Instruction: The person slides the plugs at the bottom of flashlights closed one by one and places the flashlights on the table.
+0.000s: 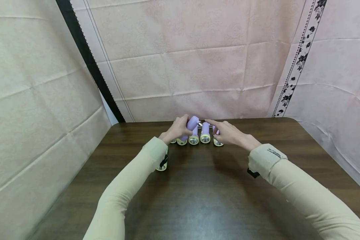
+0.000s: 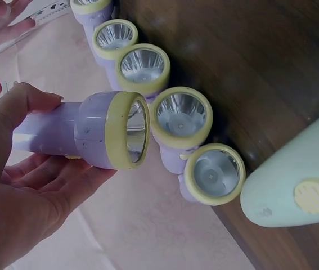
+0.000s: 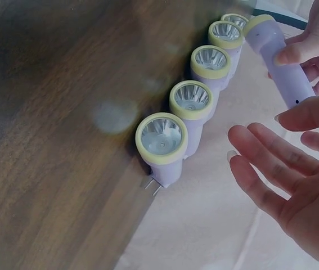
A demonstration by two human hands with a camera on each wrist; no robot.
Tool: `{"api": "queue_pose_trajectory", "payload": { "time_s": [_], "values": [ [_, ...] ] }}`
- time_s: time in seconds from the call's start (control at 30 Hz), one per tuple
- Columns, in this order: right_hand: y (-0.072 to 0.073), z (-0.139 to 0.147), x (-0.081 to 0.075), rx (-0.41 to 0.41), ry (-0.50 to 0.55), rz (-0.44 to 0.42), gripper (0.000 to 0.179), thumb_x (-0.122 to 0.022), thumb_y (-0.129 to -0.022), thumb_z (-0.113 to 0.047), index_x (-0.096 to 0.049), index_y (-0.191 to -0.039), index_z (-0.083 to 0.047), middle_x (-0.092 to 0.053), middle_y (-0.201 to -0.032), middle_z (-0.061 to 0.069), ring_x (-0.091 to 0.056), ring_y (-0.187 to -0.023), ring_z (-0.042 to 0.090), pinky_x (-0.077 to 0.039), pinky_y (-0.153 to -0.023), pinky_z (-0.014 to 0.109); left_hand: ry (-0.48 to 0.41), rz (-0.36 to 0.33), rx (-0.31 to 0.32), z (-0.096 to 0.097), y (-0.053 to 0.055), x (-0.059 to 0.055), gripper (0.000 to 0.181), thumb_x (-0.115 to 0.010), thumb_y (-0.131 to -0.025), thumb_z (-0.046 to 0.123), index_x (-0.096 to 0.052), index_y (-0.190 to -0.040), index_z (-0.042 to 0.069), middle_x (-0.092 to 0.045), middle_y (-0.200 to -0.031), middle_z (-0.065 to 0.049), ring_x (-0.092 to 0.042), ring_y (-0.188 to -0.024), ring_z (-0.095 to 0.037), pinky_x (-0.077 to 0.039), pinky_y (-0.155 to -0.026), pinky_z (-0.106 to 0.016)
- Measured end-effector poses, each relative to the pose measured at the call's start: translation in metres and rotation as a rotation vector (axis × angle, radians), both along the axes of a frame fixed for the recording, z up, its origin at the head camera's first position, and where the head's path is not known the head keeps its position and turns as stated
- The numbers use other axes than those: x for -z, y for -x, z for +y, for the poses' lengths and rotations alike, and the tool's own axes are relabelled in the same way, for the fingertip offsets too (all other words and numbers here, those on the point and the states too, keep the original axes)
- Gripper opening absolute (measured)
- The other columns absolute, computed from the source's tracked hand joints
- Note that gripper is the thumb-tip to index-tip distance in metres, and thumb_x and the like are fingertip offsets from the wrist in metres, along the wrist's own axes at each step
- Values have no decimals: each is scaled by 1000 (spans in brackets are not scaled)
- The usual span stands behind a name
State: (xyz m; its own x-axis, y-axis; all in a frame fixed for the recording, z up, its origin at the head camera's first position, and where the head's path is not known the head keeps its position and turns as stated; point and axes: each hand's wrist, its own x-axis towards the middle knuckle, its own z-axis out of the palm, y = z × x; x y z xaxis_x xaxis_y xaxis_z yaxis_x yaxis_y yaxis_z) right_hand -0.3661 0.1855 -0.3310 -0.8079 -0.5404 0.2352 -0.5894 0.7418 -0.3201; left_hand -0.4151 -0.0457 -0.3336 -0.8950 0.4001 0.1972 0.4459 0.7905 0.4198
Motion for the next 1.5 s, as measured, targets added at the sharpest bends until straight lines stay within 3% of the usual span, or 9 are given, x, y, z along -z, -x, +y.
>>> {"api": "queue_pose_trajectory", "payload": {
  "time_s": [0.27,0.87,1.07,1.5],
  "values": [
    [-3,-4,-3,-23,-3,-24,80,-56,-78,2,-30,-152,-16,-71,-94,12,-59,-68,15,-45,-58,28,24,-7,-25,6,-6,-3,45,-75,-77,17,-52,-114,10,-64,-102,-7,-62,-87,-20,-51,-70,-36],
    [-10,-2,-4,-8,-5,12,76,-55,-81,-1,-32,-151,-17,-68,-84,5,-58,-66,13,-45,-58,27,-20,84,89,10,-9,-2,40,-74,-74,9,-57,-110,5,-67,-100,-9,-63,-86,-22,-51,-73,-32],
    [-11,-1,-4,-12,7,34,73,-57,-82,-2,-34,-150,-17,-68,-81,3,-59,-66,11,-46,-59,27,-41,81,125,13,-13,-1,39,-74,-74,7,-57,-110,4,-68,-100,-11,-65,-86,-22,-52,-73,-31],
    [-10,-1,-2,-11,18,13,74,-57,-82,-3,-33,-151,-17,-68,-84,6,-53,-59,11,-43,-56,26,-22,74,136,19,-17,0,44,-74,-74,9,-57,-113,3,-68,-103,-13,-65,-88,-25,-53,-74,-32]
  ]
}}
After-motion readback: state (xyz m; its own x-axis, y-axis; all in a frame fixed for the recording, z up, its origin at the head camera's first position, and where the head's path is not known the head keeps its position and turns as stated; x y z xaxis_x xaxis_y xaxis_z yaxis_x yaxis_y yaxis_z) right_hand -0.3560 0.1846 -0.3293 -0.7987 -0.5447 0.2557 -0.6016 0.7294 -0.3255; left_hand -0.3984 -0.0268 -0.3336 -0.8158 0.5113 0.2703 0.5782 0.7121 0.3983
